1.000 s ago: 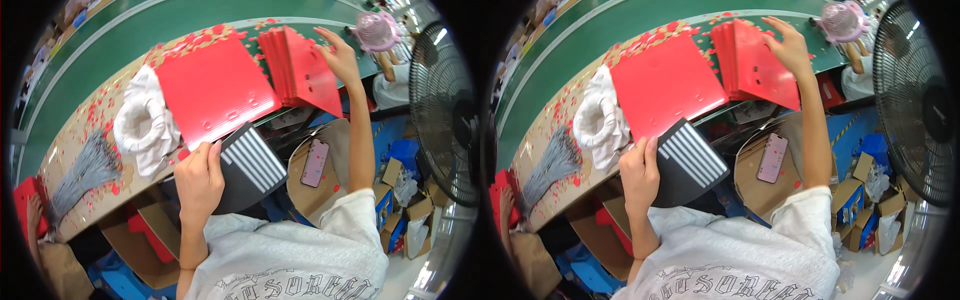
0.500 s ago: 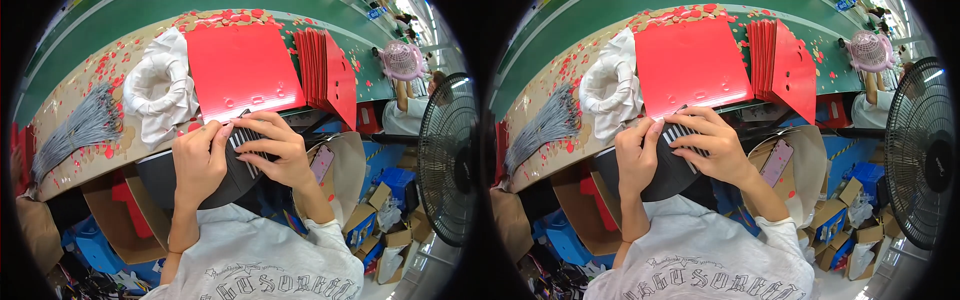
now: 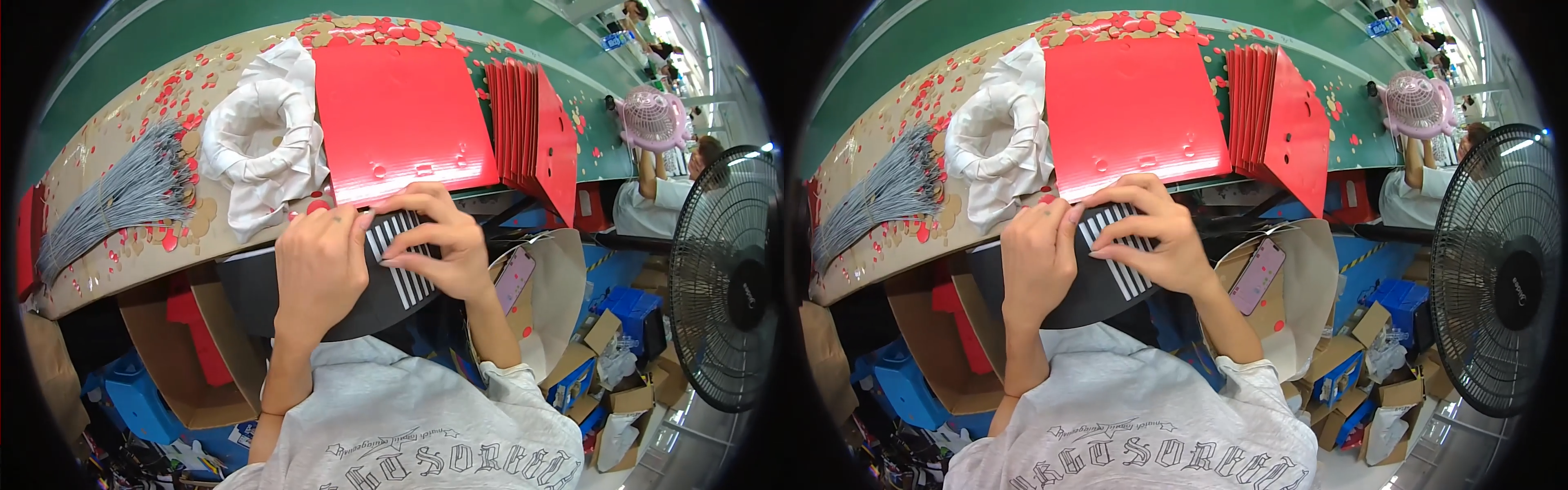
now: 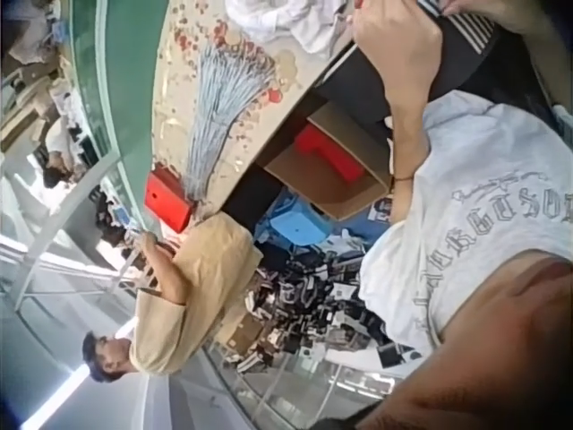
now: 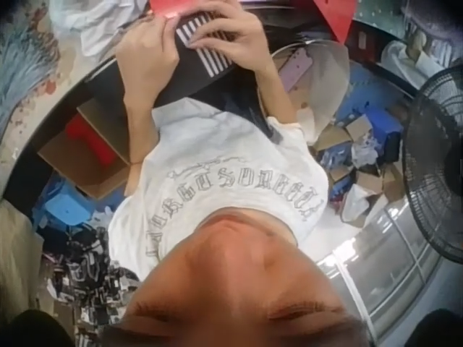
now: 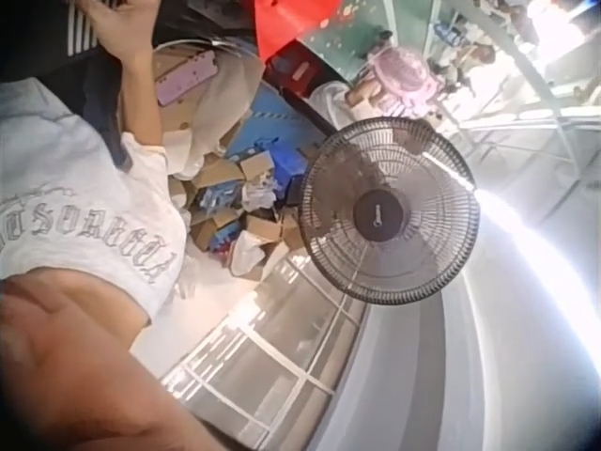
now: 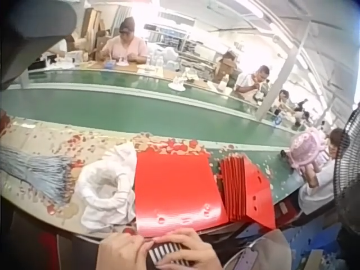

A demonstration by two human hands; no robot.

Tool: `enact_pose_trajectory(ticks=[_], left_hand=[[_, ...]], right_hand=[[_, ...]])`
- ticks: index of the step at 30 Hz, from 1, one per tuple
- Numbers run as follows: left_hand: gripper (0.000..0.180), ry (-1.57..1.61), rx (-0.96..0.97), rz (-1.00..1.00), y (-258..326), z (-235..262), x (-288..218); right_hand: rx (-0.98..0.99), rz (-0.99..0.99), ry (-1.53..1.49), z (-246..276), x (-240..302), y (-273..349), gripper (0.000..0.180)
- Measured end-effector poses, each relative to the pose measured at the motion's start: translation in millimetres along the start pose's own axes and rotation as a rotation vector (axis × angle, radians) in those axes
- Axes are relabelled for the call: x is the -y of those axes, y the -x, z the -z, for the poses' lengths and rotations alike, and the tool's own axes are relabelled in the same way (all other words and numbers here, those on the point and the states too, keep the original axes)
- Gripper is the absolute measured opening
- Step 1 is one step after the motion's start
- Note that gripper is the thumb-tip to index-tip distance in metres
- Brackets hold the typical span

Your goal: The recorder is assembling red plastic folder covers by manually inserting small components into pre-punched holes along an assembly line.

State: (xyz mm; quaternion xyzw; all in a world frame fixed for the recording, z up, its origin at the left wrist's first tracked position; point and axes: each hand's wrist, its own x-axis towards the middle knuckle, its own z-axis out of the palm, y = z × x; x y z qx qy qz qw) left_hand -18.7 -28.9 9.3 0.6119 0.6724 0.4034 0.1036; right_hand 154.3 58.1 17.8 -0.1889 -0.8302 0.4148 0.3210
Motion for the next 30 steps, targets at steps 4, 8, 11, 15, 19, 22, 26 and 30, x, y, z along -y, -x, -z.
enact_pose_trajectory(ticks=[4, 8, 11, 15, 19, 22, 26, 30], left_hand=[[0.015, -0.057, 0.066, -0.094, 1.2, -8.2, -5.0], [0.02, -0.066, 0.071, -0.158, -0.5, -19.4, -7.2], [0.021, -0.087, 0.115, -0.106, 2.0, -27.5, -6.1], [0.019, -0.052, 0.127, -0.106, 0.3, -24.8, -7.9], [0.02, -0.062, 0.121, -0.109, 1.7, -27.0, -8.0], [0.021, -0.1, 0.126, -0.099, 2.5, -25.9, -11.4], [0.022, -0.133, 0.12, -0.085, 1.3, -29.3, -14.2], [0.021, -0.124, 0.147, -0.091, 0.6, -31.5, -15.3]], right_hand=[[-0.121, -0.161, 0.033, 28.7, -11.7, -31.3, 0.012], [0.036, -0.316, 0.007, 23.6, -46.0, -72.4, 0.01], [0.074, -0.269, 0.174, 16.4, -57.0, -80.8, 0.01], [0.067, -0.235, 0.171, 17.4, -62.8, -84.0, 0.013], [-0.015, -0.25, 0.218, 6.0, -62.0, -80.7, 0.011], [-0.06, -0.255, 0.21, 3.8, -55.7, -79.8, 0.015], [-0.212, -0.084, 0.522, 13.0, -74.8, -85.2, 0.033], [-0.103, 0.059, 0.995, 37.3, -95.1, -90.5, 0.033]])
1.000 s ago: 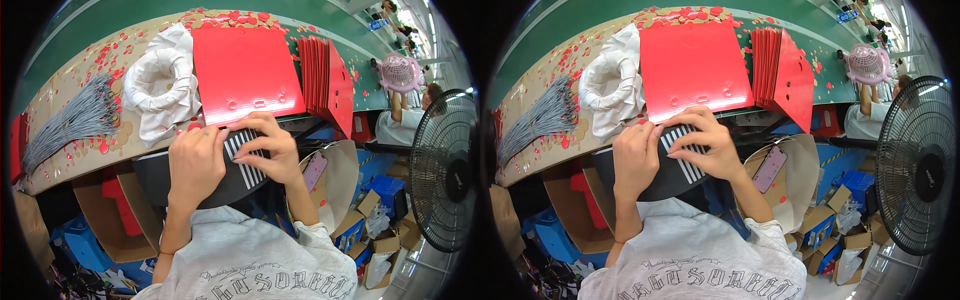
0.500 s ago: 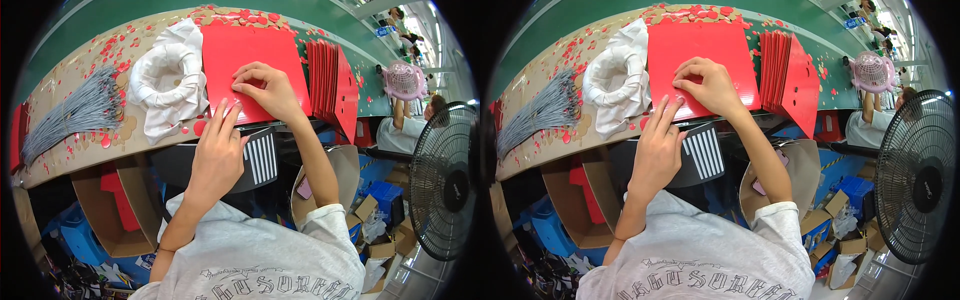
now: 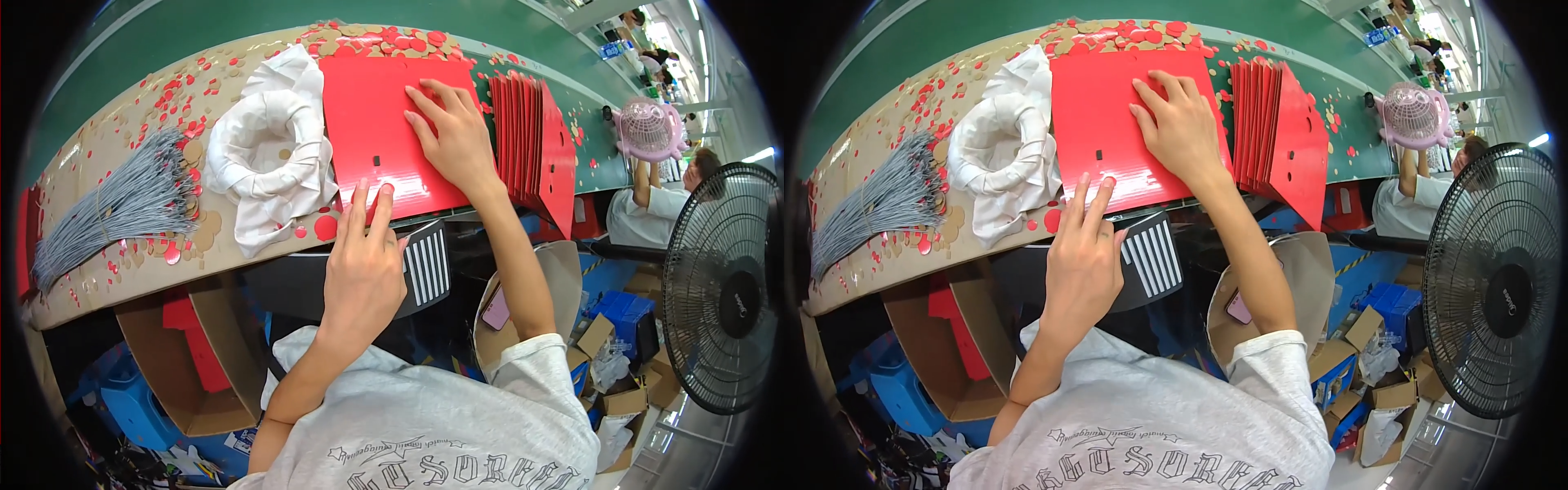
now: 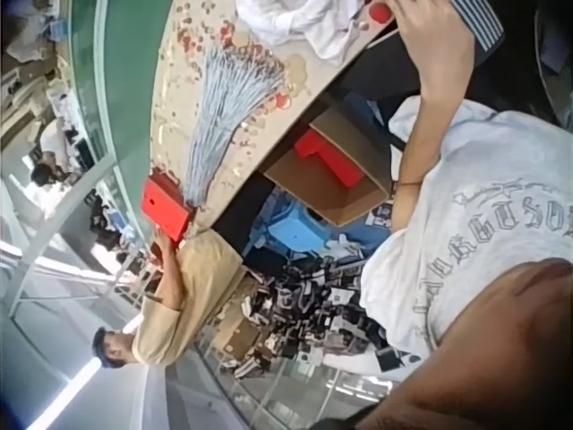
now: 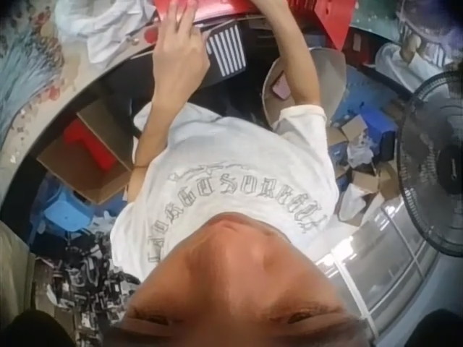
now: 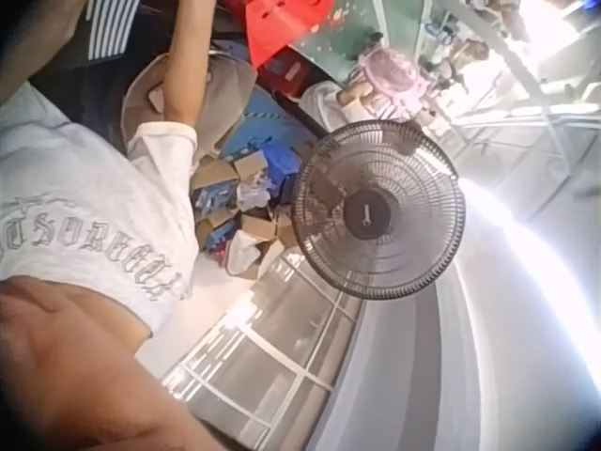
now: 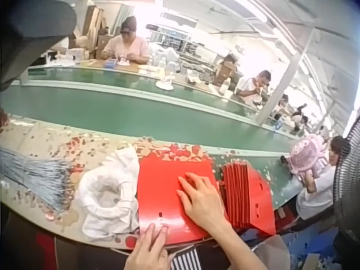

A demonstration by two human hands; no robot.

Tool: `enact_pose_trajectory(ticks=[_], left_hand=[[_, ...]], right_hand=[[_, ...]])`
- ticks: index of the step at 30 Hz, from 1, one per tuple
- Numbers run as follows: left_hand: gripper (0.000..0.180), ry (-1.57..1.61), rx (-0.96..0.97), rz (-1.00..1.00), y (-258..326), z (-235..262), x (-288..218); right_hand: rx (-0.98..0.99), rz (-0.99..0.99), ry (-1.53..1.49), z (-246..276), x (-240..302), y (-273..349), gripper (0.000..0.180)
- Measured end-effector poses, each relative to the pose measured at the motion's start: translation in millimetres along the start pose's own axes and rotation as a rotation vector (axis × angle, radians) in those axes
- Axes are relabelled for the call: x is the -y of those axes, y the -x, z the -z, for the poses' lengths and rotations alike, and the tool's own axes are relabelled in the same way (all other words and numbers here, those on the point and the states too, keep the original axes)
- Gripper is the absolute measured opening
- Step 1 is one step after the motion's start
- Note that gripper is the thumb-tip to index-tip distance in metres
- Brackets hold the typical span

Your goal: The recorder is assembling red plastic folder covers by manually inserting small components into pre-punched holes along an assembly line.

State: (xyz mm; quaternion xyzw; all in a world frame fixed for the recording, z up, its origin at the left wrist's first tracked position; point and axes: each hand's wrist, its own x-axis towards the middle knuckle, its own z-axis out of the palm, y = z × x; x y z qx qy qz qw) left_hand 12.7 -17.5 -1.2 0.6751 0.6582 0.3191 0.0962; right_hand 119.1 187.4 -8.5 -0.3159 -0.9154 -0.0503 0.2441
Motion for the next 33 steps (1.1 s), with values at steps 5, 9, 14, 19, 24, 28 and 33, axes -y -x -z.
enact_pose_trajectory(ticks=[5, 9, 14, 19, 24, 28, 33], left_hand=[[0.019, 0.011, -0.024, 0.036, 2.1, 4.1, -0.6], [0.02, 0.011, -0.034, 0.011, -0.5, 1.3, 2.3], [0.02, 0.034, -0.043, -0.002, 1.7, 0.0, 2.6], [0.021, 0.005, -0.076, 0.017, 2.1, -1.1, -0.9], [0.021, 0.027, -0.084, -0.001, 3.3, -5.0, 0.0], [0.021, 0.096, -0.092, -0.003, 4.2, -3.2, 3.7], [0.021, 0.101, -0.116, -0.024, 2.7, -4.0, 0.6]], right_hand=[[-0.022, -0.043, -0.084, -3.9, 3.8, -10.8, 0.027], [-0.084, -0.143, -0.14, -17.4, -7.1, -13.4, 0.036], [-0.037, -0.003, 0.031, -39.7, -44.0, -43.6, 0.043], [0.129, -0.116, -0.223, -12.6, -42.9, -75.9, 0.045], [0.096, -0.004, -0.22, 36.5, -26.2, -90.2, 0.056], [0.103, -0.079, -0.213, 44.9, -16.8, -94.8, 0.053], [0.185, -0.007, -0.243, 60.6, -21.2, -102.4, 0.047]])
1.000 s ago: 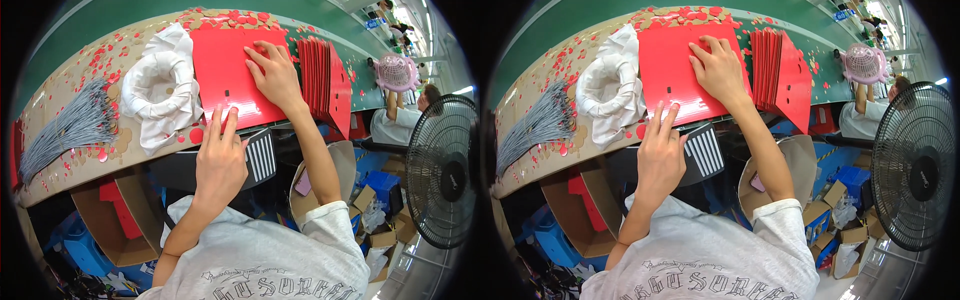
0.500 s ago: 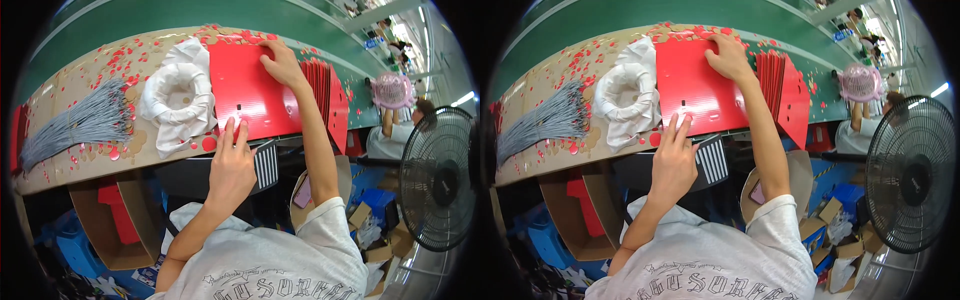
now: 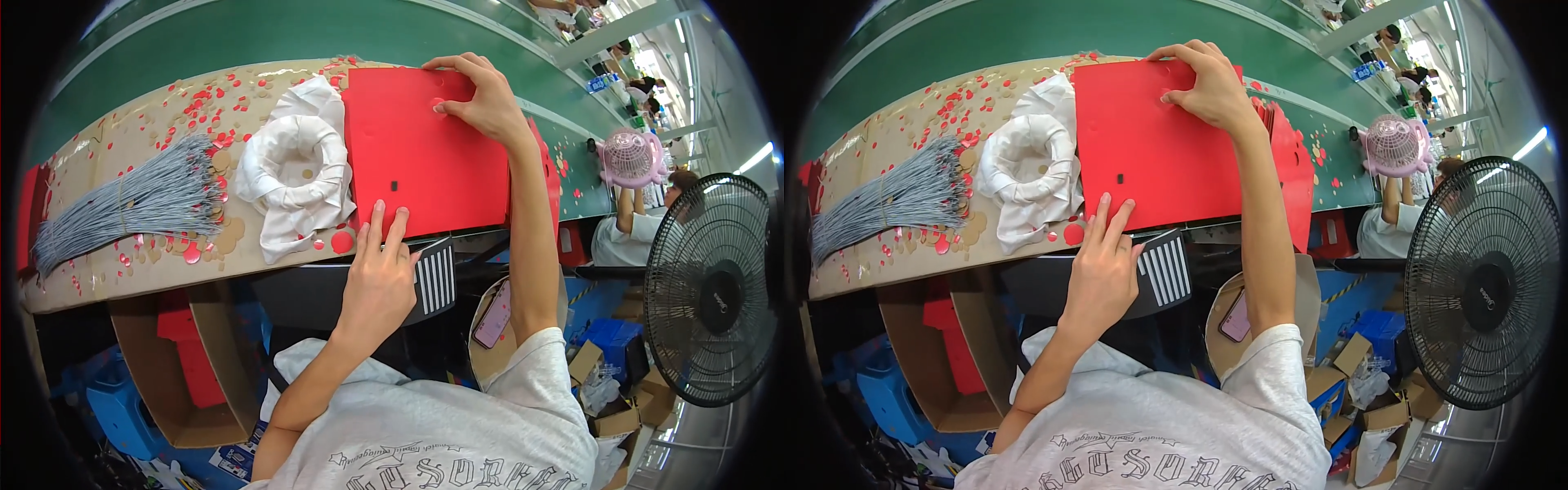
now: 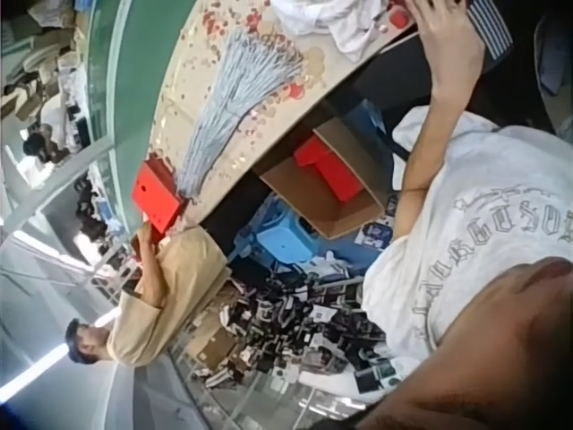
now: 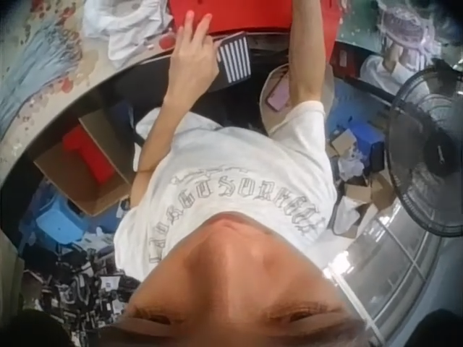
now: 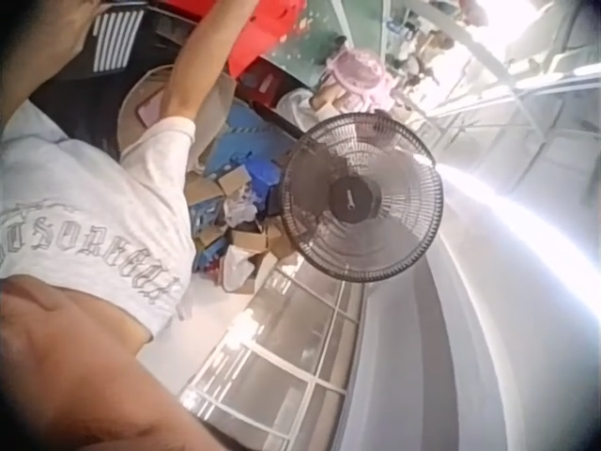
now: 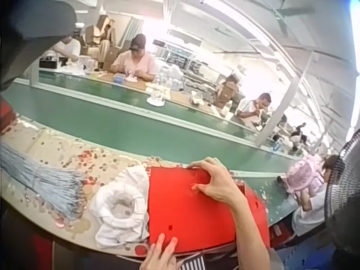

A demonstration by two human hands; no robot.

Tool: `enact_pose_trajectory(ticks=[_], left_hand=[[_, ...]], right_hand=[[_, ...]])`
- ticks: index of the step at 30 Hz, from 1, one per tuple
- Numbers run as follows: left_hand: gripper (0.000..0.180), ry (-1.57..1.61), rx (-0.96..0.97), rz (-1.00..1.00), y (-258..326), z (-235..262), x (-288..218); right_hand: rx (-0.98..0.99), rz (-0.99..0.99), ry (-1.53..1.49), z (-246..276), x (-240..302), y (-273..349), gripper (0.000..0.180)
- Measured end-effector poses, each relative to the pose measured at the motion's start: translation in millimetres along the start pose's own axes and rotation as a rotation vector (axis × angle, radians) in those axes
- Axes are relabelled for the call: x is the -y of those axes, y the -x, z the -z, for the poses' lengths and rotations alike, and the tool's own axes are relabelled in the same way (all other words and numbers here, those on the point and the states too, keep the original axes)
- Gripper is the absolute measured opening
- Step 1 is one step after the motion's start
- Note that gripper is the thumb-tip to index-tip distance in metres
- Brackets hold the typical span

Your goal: The recorder is assembling red plastic folder covers by manually inserting small components into pre-punched holes along an assembly line.

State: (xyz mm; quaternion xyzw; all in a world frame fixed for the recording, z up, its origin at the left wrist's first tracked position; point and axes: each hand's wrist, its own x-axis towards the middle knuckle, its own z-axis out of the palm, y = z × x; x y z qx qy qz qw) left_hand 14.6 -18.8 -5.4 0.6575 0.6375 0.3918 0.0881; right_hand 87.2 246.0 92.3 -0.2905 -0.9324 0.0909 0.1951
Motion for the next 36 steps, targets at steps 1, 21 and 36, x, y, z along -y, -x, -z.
enact_pose_trajectory(ticks=[1, 21, 36], left_hand=[[0.021, 0.0, -0.002, -0.005, -0.2, -0.8, 0.5], [0.016, -0.022, -0.086, 0.019, 4.4, -12.0, -2.3], [0.008, 0.18, -0.247, -0.074, 2.9, 32.6, -23.5]], right_hand=[[-0.005, 0.005, -0.001, -0.7, 1.5, 0.2, 0.047], [-0.264, 0.343, 0.43, -3.6, 7.0, 18.9, 0.028], [-0.602, 0.272, 0.367, 130.9, 9.3, 25.1, 0.032]])
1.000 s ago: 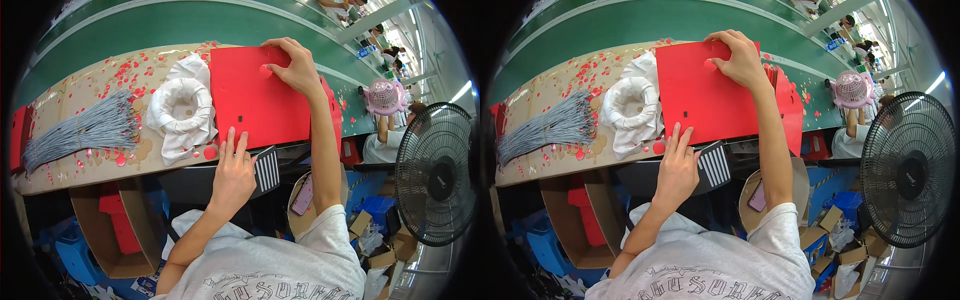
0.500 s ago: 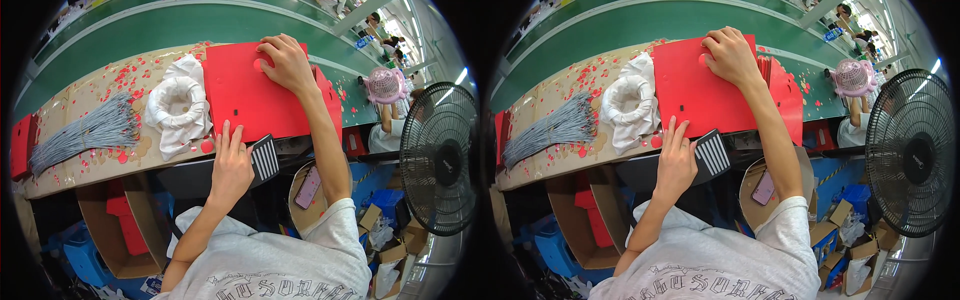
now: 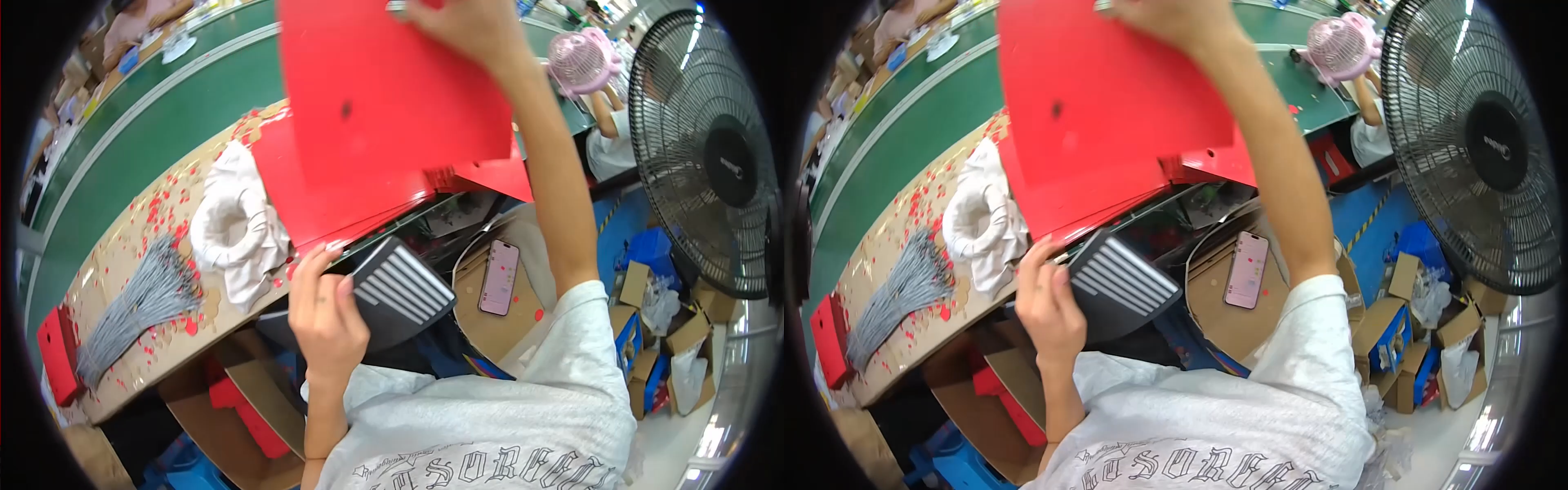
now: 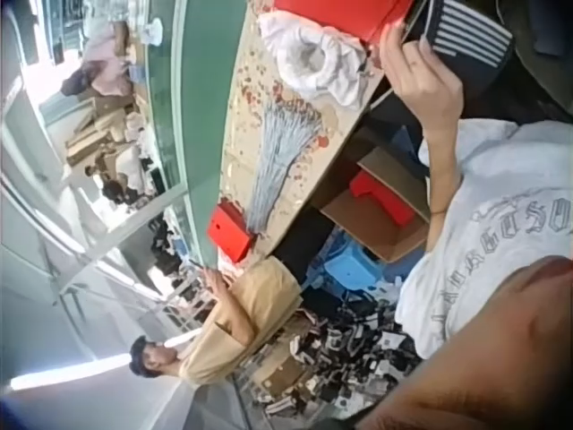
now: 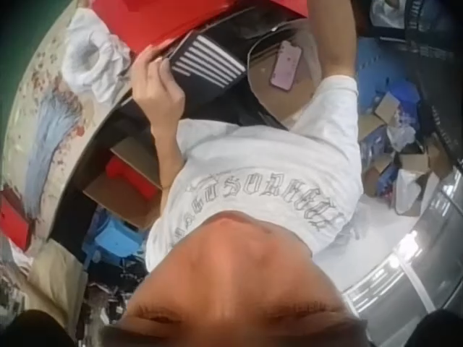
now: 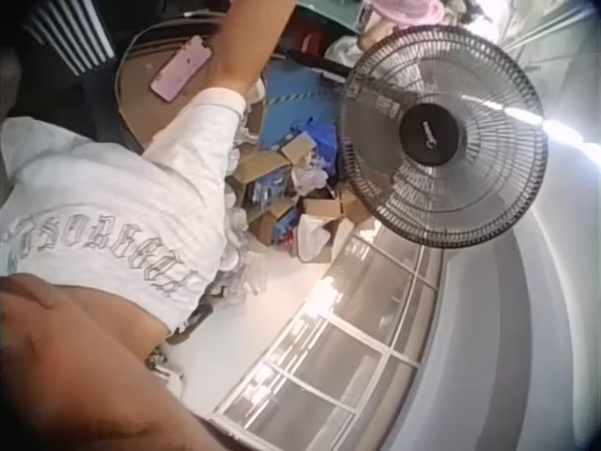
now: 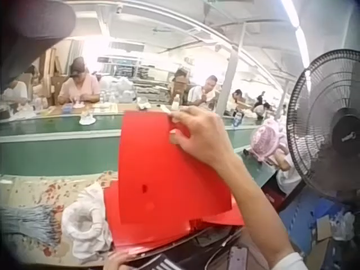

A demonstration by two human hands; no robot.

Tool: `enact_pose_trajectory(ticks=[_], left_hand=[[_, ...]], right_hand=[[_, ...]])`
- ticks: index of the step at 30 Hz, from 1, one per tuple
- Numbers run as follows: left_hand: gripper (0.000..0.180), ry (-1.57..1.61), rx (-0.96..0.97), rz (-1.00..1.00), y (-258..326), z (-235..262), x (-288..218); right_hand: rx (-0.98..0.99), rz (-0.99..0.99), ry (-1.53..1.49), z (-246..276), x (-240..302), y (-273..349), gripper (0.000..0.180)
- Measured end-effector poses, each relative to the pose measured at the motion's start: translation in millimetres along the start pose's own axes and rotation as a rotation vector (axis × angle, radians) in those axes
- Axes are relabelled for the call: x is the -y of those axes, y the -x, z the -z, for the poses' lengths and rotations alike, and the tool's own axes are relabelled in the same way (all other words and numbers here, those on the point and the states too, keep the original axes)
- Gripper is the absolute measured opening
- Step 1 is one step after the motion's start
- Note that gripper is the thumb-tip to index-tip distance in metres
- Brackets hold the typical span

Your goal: The recorder is assembling red plastic folder covers by manually inserting small components into pre-punched holes along an assembly line.

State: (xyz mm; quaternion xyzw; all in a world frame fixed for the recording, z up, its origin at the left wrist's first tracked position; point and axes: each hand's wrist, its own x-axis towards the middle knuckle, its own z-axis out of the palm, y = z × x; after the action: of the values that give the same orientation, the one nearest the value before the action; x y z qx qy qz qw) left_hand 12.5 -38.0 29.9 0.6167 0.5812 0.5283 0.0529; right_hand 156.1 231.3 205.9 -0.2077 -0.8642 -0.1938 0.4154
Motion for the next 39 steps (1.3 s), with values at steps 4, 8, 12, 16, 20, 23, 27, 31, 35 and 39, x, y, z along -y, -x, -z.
enact_pose_trajectory(ticks=[4, 8, 12, 16, 20, 23, 27, 31, 35, 39], left_hand=[[0.014, 0.053, 0.02, 0.087, -6.5, 5.0, -6.1], [0.02, 0.042, 0.049, 0.118, -6.4, 5.4, 3.0], [0.021, 0.069, 0.092, 0.126, -5.3, -2.8, 5.3], [0.019, 0.06, 0.111, 0.131, -5.5, -1.4, 2.3], [0.019, 0.079, 0.108, 0.121, -11.3, -4.3, 0.0], [0.014, 0.03, 0.078, 0.197, -12.5, 1.4, 1.4], [0.018, -0.078, 0.08, 0.22, -16.5, -5.6, 8.5], [0.024, -0.073, 0.094, 0.379, -19.4, 10.8, 15.1], [0.023, -0.034, 0.084, 0.4, -15.8, 13.0, 28.5], [0.021, 0.027, 0.084, 0.428, -12.2, 18.0, 32.1]], right_hand=[[0.392, -0.516, 0.038, 26.8, -136.9, 64.6, 0.027], [0.507, -0.712, -0.324, 17.1, -159.2, 169.9, 0.034], [0.398, -0.762, -0.403, -0.6, -132.8, 227.8, 0.037], [0.589, -0.923, -0.389, -6.7, -116.2, 228.4, 0.042], [0.448, -0.61, -0.151, -3.8, -124.6, 246.2, 0.042], [0.226, -0.507, -0.141, -5.0, -36.6, 189.3, 0.033], [0.356, -0.153, -0.674, 28.9, 119.8, 143.9, 0.034], [0.418, -0.125, -0.7, 7.4, 172.7, 170.4, 0.031], [0.275, -0.353, -0.885, -15.3, 194.1, 189.0, 0.026], [0.313, -0.397, -0.955, -18.5, 193.7, 183.1, 0.024]])
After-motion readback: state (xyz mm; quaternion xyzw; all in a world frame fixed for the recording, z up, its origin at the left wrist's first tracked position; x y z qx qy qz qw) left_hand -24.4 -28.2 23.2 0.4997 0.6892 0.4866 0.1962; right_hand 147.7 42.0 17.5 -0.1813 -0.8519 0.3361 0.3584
